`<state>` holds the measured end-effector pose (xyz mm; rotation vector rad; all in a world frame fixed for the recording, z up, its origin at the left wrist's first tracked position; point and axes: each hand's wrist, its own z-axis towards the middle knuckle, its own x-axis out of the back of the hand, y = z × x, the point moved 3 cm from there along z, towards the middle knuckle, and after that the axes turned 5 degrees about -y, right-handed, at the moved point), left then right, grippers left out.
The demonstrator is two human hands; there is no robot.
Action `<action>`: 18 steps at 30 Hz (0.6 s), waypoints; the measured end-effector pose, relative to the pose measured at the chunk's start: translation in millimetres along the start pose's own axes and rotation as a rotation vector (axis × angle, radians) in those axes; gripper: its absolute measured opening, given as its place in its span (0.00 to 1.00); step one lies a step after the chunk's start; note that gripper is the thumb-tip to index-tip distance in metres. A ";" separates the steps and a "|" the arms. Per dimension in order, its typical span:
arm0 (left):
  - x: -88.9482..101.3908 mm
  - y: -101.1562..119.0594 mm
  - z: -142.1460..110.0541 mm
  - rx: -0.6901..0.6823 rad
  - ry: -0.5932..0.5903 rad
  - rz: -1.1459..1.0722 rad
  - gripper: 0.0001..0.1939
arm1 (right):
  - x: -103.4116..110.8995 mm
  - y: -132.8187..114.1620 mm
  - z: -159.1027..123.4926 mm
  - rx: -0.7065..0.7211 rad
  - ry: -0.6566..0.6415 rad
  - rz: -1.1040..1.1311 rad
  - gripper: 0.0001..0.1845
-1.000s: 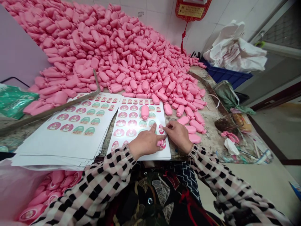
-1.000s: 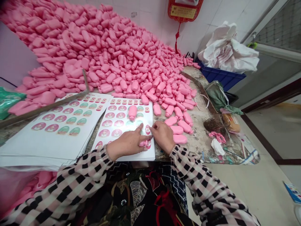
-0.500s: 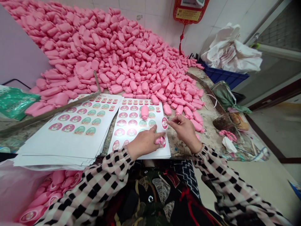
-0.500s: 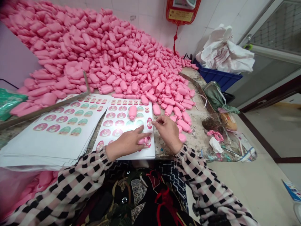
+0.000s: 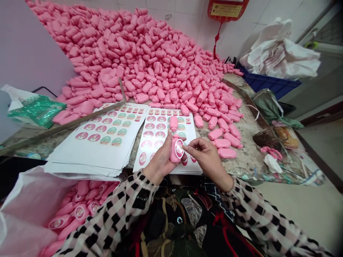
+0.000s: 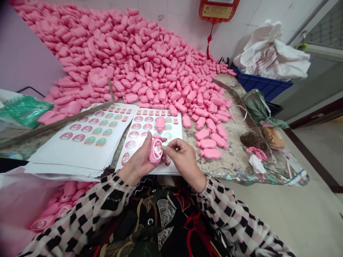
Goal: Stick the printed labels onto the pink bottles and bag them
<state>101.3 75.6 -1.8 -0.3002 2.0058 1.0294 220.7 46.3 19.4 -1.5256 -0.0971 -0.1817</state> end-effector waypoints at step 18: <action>6.5 -4.5 4.6 -0.044 -0.042 -0.040 0.29 | -4.4 1.2 -1.2 0.006 -0.001 -0.060 0.13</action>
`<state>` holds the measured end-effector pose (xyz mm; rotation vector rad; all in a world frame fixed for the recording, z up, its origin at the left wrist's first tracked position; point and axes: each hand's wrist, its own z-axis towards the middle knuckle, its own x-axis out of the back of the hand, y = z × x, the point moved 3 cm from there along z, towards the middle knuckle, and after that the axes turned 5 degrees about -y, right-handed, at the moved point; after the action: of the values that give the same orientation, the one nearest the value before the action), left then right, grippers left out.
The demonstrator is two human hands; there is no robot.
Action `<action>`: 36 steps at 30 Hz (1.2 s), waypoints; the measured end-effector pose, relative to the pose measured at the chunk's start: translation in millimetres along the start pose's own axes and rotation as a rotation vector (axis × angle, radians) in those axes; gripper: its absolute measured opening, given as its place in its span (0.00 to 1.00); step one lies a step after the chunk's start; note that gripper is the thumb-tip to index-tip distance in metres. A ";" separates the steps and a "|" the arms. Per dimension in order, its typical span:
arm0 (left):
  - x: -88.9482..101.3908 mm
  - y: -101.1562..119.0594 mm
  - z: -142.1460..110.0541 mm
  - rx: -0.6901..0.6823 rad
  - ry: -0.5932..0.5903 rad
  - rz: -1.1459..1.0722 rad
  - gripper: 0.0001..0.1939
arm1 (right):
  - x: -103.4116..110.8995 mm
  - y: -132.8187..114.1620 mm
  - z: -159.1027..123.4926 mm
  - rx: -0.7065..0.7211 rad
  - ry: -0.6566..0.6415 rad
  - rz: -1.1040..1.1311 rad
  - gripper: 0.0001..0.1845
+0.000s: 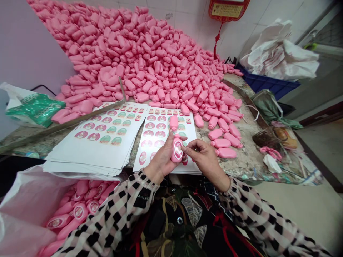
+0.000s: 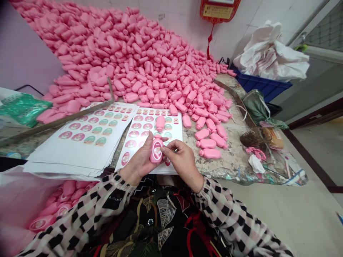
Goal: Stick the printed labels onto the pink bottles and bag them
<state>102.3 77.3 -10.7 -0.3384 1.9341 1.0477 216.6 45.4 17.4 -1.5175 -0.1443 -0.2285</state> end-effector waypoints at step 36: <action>4.2 8.7 -24.5 0.214 -0.160 0.470 0.22 | 19.9 12.4 -3.8 0.070 -0.027 -0.351 0.09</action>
<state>80.8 64.1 -3.2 0.3274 2.0010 1.1054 238.7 40.9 9.8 -1.4198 -0.4369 -0.4778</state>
